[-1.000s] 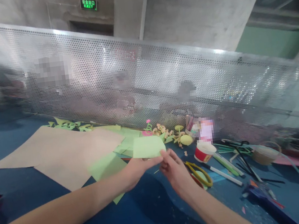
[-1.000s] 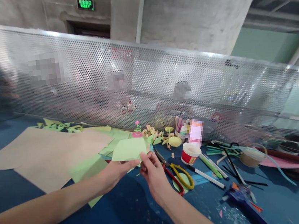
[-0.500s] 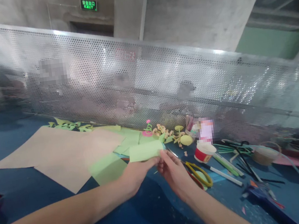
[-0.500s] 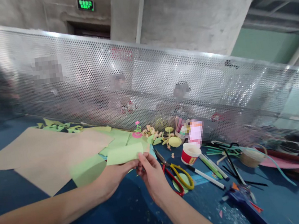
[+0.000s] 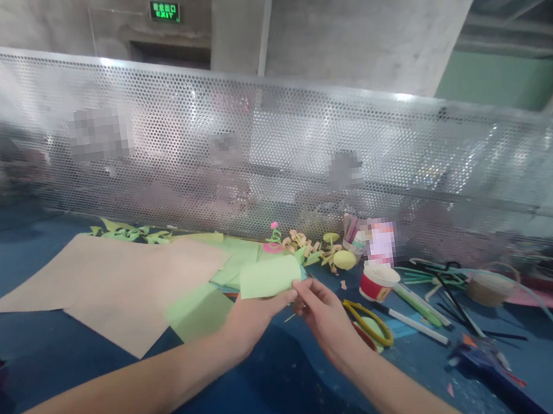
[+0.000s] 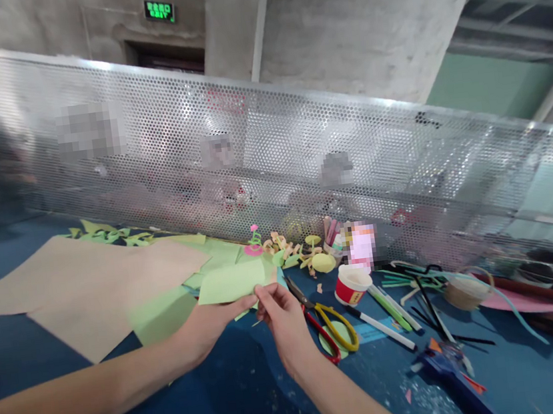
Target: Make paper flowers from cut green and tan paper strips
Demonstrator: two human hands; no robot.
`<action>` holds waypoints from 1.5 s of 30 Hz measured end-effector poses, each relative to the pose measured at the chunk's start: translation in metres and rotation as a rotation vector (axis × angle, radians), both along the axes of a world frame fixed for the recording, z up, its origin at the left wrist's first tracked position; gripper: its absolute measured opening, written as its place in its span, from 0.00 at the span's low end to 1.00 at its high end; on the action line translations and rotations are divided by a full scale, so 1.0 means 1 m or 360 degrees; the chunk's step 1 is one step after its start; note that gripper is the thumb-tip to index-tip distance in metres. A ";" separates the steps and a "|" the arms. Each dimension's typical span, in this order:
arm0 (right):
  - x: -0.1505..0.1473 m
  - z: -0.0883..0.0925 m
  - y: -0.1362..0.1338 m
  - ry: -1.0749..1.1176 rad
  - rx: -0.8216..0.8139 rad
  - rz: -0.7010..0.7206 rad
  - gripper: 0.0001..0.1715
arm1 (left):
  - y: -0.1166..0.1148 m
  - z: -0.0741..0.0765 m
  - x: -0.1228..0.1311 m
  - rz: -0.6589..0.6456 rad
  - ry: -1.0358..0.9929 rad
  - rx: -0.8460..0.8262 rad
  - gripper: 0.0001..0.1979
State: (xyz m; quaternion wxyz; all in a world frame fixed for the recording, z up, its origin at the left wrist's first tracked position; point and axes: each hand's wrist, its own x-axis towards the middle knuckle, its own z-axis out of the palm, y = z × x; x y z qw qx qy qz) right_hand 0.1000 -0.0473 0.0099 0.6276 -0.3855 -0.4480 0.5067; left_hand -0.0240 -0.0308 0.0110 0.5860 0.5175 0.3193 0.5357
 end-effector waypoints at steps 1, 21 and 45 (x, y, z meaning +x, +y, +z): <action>-0.001 0.001 -0.001 0.0009 0.0000 0.0000 0.17 | -0.001 0.000 0.000 0.0002 0.0002 0.0011 0.21; -0.001 0.006 -0.002 0.0073 -0.0004 0.0080 0.16 | 0.000 0.011 -0.005 0.0017 0.0166 0.0244 0.07; 0.006 0.001 0.005 0.0017 -0.0046 0.0066 0.12 | 0.005 0.013 -0.008 -0.0050 0.0183 0.0250 0.07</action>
